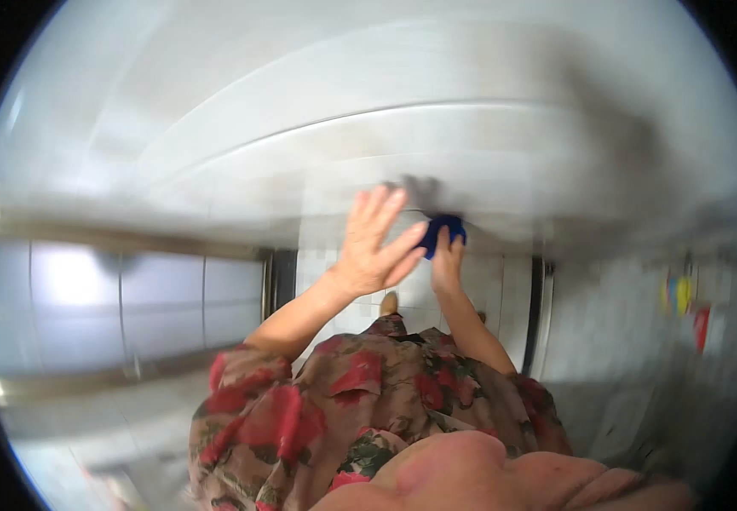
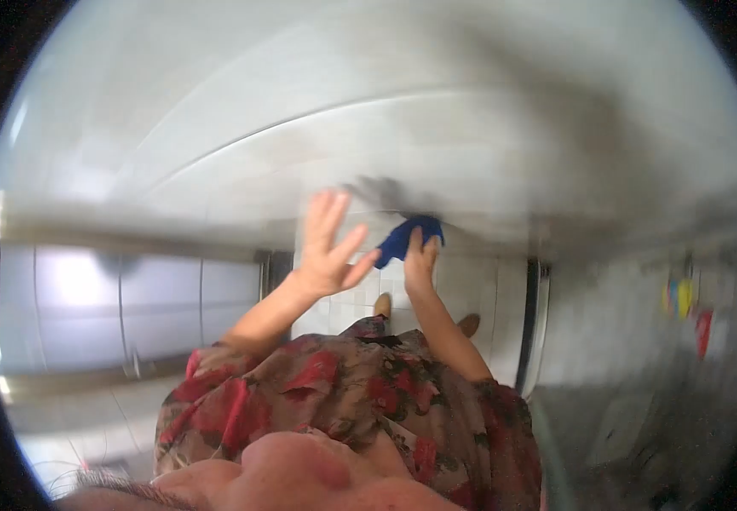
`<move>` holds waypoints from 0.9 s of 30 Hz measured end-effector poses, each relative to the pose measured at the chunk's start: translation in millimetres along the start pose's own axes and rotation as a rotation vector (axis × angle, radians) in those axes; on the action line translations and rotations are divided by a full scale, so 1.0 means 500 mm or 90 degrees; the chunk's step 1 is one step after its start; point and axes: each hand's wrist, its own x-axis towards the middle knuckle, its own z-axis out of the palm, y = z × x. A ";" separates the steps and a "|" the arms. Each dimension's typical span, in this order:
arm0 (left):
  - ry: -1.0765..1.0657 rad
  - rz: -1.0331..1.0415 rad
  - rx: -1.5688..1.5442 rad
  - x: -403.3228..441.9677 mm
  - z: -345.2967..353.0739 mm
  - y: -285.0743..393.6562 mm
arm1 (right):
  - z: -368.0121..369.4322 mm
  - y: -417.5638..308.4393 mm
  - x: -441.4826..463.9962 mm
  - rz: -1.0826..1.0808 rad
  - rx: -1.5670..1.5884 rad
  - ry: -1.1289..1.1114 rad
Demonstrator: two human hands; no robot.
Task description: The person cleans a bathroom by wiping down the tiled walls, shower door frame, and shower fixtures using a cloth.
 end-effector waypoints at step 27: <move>-0.143 -1.038 0.879 -1.490 -1.331 -0.364 | 0.609 -0.147 -0.452 -0.471 -0.352 0.004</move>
